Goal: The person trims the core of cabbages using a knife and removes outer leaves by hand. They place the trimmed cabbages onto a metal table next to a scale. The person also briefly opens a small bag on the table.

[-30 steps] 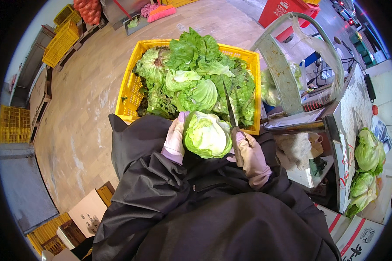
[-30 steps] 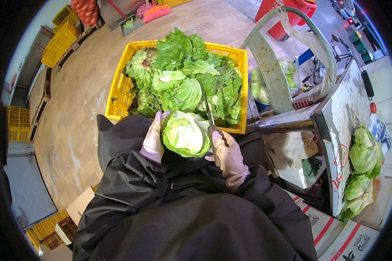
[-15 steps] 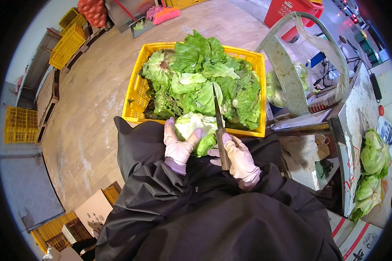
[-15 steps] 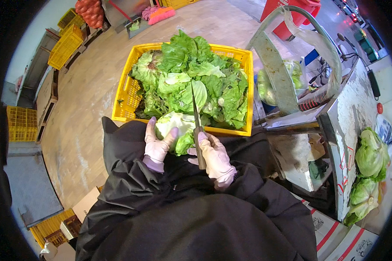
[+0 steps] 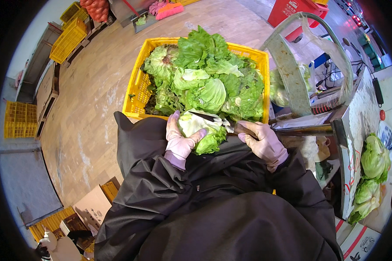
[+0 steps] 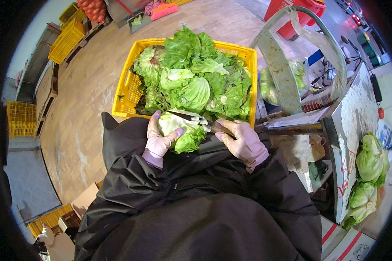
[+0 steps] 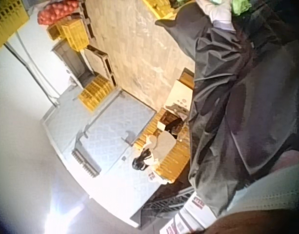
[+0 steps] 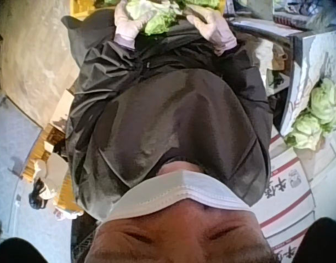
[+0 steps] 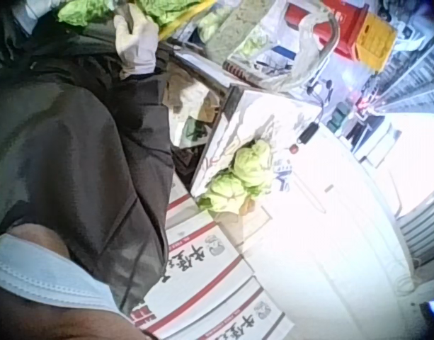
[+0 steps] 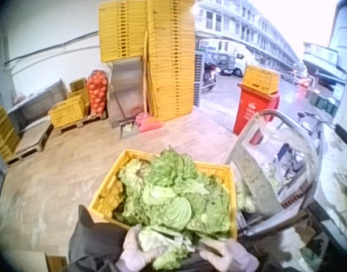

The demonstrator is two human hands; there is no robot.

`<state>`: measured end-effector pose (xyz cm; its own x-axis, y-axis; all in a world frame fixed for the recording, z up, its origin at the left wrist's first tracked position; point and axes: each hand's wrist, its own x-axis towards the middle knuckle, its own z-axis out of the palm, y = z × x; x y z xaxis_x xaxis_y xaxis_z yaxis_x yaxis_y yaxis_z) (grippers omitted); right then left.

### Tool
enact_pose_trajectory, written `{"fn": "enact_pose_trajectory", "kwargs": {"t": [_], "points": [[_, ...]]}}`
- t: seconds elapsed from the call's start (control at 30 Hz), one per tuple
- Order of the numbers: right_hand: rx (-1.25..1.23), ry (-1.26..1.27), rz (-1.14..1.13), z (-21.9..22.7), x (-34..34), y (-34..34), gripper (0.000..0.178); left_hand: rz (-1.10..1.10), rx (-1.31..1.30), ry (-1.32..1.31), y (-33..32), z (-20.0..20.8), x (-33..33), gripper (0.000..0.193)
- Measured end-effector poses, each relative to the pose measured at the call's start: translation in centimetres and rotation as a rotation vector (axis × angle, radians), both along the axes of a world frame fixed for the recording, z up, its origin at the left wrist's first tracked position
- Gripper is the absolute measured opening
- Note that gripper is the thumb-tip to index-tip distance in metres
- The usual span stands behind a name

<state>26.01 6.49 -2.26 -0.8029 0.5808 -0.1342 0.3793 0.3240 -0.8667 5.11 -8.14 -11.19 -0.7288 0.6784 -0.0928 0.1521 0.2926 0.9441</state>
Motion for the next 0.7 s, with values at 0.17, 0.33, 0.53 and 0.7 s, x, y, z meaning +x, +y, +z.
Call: {"fn": "enact_pose_trajectory", "kwargs": {"t": [0.17,0.33,0.53,0.7], "points": [[0.067,0.001,0.027,-2.0,-0.2,0.7,0.034,-0.006,-0.007,0.023,-0.1,-0.4,-0.3,0.101],[0.064,-0.012,0.036,-3.2,-0.6,0.9,0.030,0.006,-0.012,0.003,0.0,-0.4,-0.4,0.099],[0.032,0.034,0.032,-3.6,-0.8,1.1,0.032,-0.007,0.066,-0.068,0.0,-1.3,-0.7,0.094],[0.164,-0.006,0.079,-4.0,-1.5,1.5,0.031,-0.013,0.053,-0.200,0.1,-1.1,-1.3,0.089]]}}
